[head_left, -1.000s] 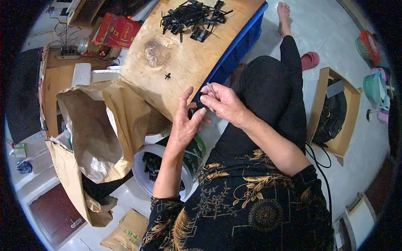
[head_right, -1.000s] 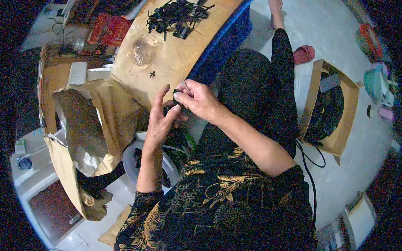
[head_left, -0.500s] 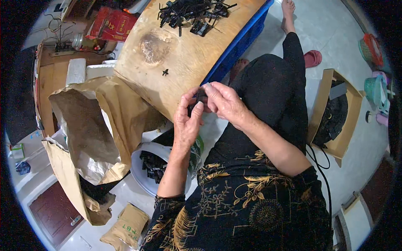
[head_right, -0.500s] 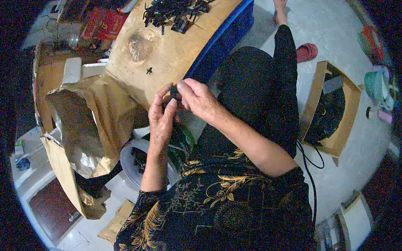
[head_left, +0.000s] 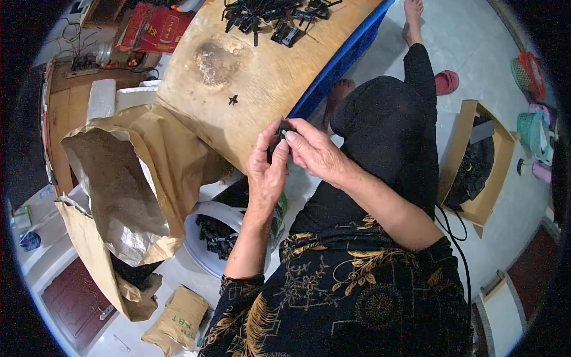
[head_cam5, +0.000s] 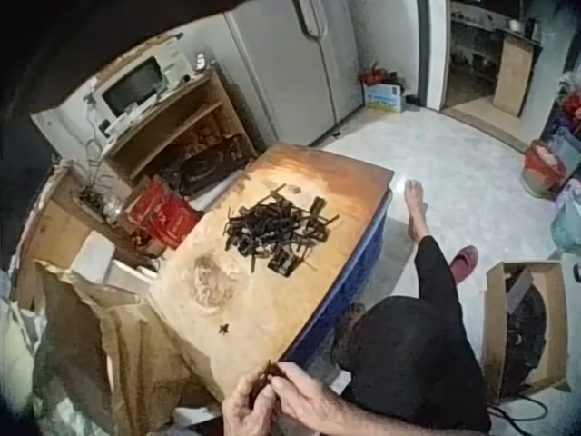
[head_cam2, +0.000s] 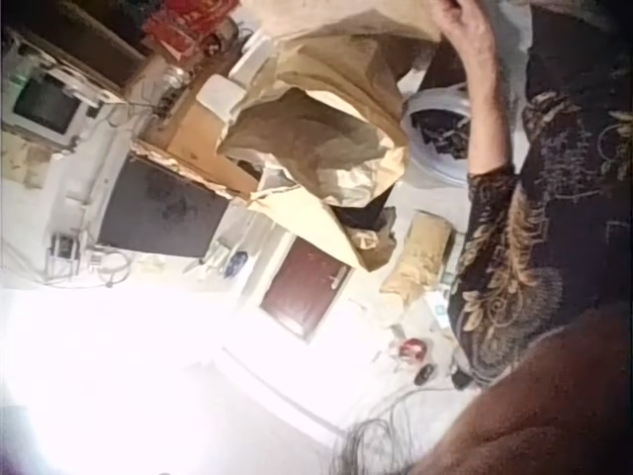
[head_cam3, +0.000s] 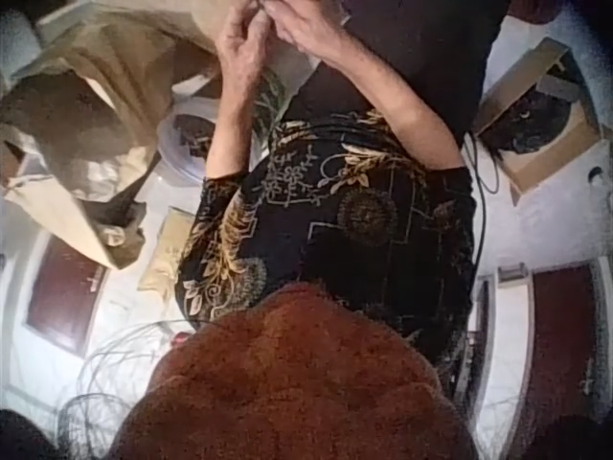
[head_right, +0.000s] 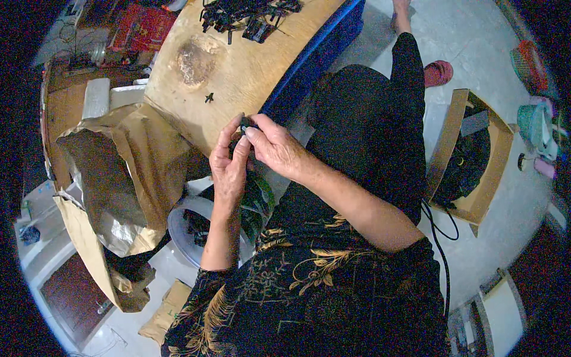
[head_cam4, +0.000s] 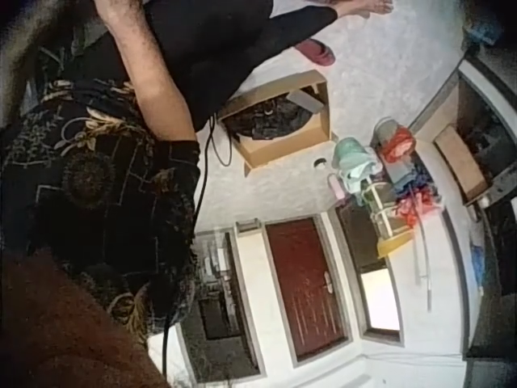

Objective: Sorting small black plastic components from a paper bag into piles on a plastic surface.

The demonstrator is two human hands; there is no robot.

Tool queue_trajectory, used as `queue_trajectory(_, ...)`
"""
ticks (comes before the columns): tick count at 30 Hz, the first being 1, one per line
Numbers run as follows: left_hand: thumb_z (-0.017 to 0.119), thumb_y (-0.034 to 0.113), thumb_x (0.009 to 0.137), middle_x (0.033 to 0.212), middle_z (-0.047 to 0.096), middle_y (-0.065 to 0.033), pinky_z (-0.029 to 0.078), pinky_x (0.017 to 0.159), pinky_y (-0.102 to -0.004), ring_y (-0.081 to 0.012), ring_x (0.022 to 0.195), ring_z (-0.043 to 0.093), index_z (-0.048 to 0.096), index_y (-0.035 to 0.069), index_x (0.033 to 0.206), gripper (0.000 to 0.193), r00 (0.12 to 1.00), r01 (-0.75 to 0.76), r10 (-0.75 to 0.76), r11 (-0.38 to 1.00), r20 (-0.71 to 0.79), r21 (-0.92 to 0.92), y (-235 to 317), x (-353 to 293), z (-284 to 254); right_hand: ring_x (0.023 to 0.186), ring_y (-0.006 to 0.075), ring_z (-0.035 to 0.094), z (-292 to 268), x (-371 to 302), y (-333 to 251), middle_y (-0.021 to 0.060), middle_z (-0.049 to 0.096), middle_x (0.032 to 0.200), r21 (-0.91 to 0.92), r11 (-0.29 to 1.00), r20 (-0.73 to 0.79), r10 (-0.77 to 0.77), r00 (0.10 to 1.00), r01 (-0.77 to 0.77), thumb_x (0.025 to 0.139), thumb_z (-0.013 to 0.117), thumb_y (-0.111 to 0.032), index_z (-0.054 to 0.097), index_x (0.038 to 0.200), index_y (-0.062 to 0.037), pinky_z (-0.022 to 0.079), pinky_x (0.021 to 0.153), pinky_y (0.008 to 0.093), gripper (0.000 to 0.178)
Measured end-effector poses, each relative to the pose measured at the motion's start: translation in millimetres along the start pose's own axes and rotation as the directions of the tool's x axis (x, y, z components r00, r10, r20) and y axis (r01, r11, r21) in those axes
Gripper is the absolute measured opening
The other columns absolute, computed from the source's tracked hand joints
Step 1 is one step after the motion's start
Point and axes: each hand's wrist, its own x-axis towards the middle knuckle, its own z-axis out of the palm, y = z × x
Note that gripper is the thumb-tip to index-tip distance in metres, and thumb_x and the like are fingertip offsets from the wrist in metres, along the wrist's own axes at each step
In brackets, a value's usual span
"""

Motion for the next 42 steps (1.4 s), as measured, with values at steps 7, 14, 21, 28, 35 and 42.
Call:
queue_trajectory(7, 0.051, 0.007, 0.086, 0.1, 0.057, -0.0054, 0.043, 0.077, -0.0241, -0.0118, 0.087, 0.053, 0.048, 0.002, 0.12, 0.035, 0.976, -0.191, 0.208, 0.961, -0.07, 0.203, -10.3, 6.1, 4.1, 0.047, 0.0022, 0.035, -0.4, 0.8, -16.6, -0.0047, 0.039, 0.058, 0.02, 0.991, 0.0, 0.134, 0.991, -0.134, 0.093, 0.039, -0.023, 0.042, 0.118, -0.0044, 0.028, 0.038, 0.0178, 0.032)
queue_trajectory(14, 0.048, 0.0, 0.084, 0.098, 0.059, -0.0119, 0.044, 0.081, -0.027, -0.0144, 0.092, 0.055, 0.051, -0.002, 0.112, 0.029, 0.923, -0.364, 0.383, 0.855, 0.024, 0.37, -17.6, 9.9, 3.1, 0.067, 0.016, 0.053, -5.5, 8.5, 6.0, 0.011, 0.057, 0.078, -0.267, 0.958, -0.077, -0.127, 0.989, 0.102, 0.088, 0.045, -0.016, 0.05, 0.1, -0.0002, 0.044, 0.061, 0.0307, 0.021)
queue_trajectory(21, 0.046, 0.008, 0.086, 0.08, 0.06, -0.0092, 0.039, 0.045, -0.0184, -0.0109, 0.055, 0.054, 0.039, 0.007, 0.124, 0.038, 0.973, 0.079, -0.05, 0.99, 0.226, -0.121, 15.9, 4.2, -22.1, 0.044, -0.0008, 0.029, -7.4, -16.4, -35.6, -0.0061, 0.042, 0.061, 0.129, 0.982, 0.155, 0.116, 0.981, -0.137, 0.092, 0.043, -0.023, 0.049, 0.102, -0.0059, 0.022, 0.036, 0.0152, 0.02)
queue_trajectory(28, 0.051, 0.013, 0.085, 0.083, 0.059, -0.0173, 0.04, 0.039, -0.0199, -0.0196, 0.056, 0.059, 0.035, 0.008, 0.127, 0.046, 0.915, 0.262, 0.0, 0.759, 0.403, -0.596, 17.4, -9.3, -21.9, 0.044, -0.0012, 0.033, -14.9, -21.2, -23.9, -0.006, 0.046, 0.063, 0.329, 0.935, 0.257, 0.048, 0.965, -0.134, 0.091, 0.047, -0.022, 0.05, 0.101, -0.0081, 0.024, 0.036, 0.014, 0.018)
queue_trajectory(35, 0.053, 0.012, 0.084, 0.083, 0.059, -0.0156, 0.041, 0.041, -0.019, -0.0188, 0.058, 0.059, 0.036, 0.009, 0.127, 0.046, 0.9, 0.284, -0.016, 0.781, 0.436, -0.556, 21.7, -13.9, -15.1, 0.046, -0.0013, 0.039, -21.4, -25.8, -23.7, -0.0046, 0.051, 0.065, 0.426, 0.897, 0.307, -0.02, 0.951, -0.118, 0.087, 0.053, -0.019, 0.05, 0.094, -0.008, 0.025, 0.036, 0.0131, 0.014)
queue_trajectory(42, 0.054, 0.008, 0.084, 0.083, 0.058, -0.0069, 0.041, 0.049, -0.0182, -0.0095, 0.062, 0.055, 0.04, 0.007, 0.124, 0.043, 0.954, 0.065, -0.043, 0.996, 0.295, -0.064, 39.5, -25.5, -11.6, 0.047, -0.002, 0.036, -18.7, -23.9, -22.2, -0.0067, 0.049, 0.064, 0.37, 0.925, 0.271, -0.017, 0.962, -0.088, 0.084, 0.059, -0.017, 0.05, 0.086, -0.0078, 0.025, 0.037, 0.0138, 0.013)
